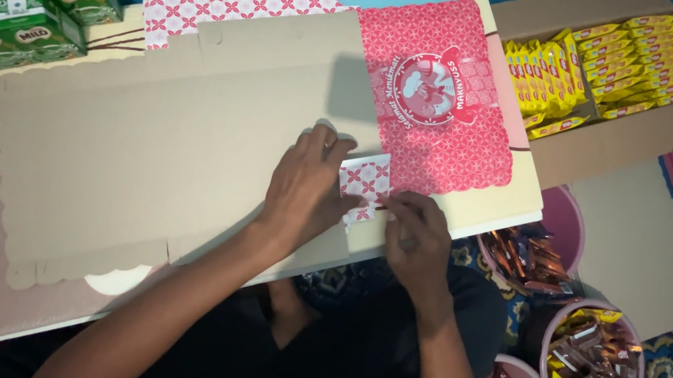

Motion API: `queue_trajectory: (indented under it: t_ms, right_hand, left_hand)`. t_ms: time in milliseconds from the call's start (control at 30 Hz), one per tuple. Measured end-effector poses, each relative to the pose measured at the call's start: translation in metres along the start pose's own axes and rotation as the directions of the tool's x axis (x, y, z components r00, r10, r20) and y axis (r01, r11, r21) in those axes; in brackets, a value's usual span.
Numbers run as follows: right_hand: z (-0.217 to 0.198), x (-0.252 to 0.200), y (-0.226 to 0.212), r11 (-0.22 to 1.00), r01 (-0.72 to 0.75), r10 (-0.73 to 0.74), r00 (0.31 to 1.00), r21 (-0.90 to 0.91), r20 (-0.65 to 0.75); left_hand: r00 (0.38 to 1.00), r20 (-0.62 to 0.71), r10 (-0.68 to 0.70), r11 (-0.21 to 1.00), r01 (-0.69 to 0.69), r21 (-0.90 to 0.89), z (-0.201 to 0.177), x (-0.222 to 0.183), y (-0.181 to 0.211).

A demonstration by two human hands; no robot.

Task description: Applying adhesive stickers to a cardboard box template for assembly

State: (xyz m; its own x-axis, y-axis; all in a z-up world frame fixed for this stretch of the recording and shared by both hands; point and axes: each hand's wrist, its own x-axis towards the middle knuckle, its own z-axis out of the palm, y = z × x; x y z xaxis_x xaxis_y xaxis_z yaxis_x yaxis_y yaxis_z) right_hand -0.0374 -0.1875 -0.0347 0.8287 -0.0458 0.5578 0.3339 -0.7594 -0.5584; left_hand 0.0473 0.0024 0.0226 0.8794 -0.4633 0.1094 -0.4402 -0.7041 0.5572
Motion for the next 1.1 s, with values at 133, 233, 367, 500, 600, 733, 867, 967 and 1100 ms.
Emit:
queue_trajectory:
  t_ms: [133,233,367,500,600,733,867,967,1100]
  right_hand:
    - [-0.001,0.001,-0.003,1.000,-0.005,0.005,1.000,0.008,0.006]
    - [-0.001,0.001,-0.004,1.000,-0.003,0.002,1.000,0.023,0.008]
    - [0.001,-0.002,0.001,0.999,-0.020,0.021,1.000,0.030,-0.013]
    - [-0.006,0.003,0.000,0.983,-0.054,0.065,0.996,0.176,-0.056]
    - [-0.004,-0.004,0.012,0.980,-0.028,0.047,0.995,0.199,-0.091]
    - [-0.005,-0.001,0.003,0.969,-0.037,0.065,0.992,0.244,-0.108]
    - [-0.008,0.002,0.002,0.973,-0.024,0.047,0.994,0.229,-0.099]
    - [-0.008,0.002,0.003,0.974,-0.011,0.034,0.994,0.225,-0.100]
    - [-0.008,0.004,0.000,0.977,-0.026,0.044,0.996,0.214,-0.080]
  left_hand:
    - [1.000,0.018,-0.010,1.000,0.010,-0.015,-0.002,0.001,-0.002]
    - [0.999,0.028,-0.018,1.000,0.019,-0.024,0.001,0.002,-0.004]
    - [0.999,-0.003,0.033,0.999,-0.033,0.032,0.004,-0.002,-0.003]
    - [0.970,-0.092,0.225,0.974,-0.223,0.025,0.004,-0.018,0.009]
    - [0.947,-0.088,0.309,0.950,-0.302,0.081,0.018,-0.036,0.016]
    - [0.937,0.060,0.345,0.902,-0.349,0.254,0.045,-0.052,0.014]
    - [0.929,0.073,0.363,0.871,-0.366,0.327,0.049,-0.053,0.010]
    - [0.932,-0.026,0.362,0.913,-0.349,0.209,0.037,-0.045,0.010]
    - [0.952,-0.141,0.272,0.962,-0.274,0.003,0.008,-0.028,0.014]
